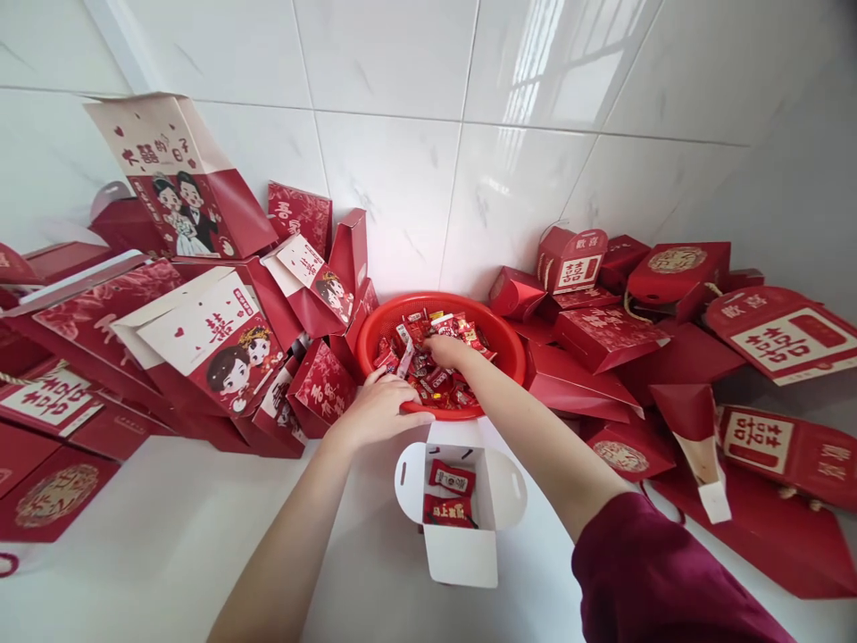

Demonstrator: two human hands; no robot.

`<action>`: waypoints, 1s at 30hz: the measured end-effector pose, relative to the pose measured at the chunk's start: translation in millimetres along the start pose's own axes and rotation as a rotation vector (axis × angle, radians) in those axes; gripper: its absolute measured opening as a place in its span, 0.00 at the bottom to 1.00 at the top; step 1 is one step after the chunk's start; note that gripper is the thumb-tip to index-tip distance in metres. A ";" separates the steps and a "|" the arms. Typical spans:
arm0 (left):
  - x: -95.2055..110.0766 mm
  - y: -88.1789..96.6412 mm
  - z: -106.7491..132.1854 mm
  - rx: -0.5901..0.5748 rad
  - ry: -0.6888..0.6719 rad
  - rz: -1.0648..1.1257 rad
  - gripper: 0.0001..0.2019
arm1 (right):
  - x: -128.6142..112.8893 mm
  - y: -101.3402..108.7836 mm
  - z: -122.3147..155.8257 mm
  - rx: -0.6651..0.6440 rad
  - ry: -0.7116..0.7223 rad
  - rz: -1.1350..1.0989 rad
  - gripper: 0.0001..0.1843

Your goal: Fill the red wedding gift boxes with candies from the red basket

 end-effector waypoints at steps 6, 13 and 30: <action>0.8 -0.5 0.7 -0.011 0.014 -0.011 0.21 | 0.7 -13.3 0.7 -0.136 -0.065 0.058 0.18; 2.1 -0.2 0.1 -0.011 0.019 -0.014 0.21 | 0.9 -16.5 3.6 -0.169 -0.025 0.026 0.30; -4.8 -3.0 0.7 0.013 0.008 -0.012 0.24 | -19.5 17.0 28.0 -0.047 0.039 0.017 0.14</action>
Point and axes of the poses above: each hand's wrist, its own z-axis away from the middle knuckle, its own y-axis out of the back of the hand, x = y × z, the point moved 3 cm from there along -z, towards the middle knuckle, and after that the axes turned 9 degrees about -y, right-handed, at the moved point
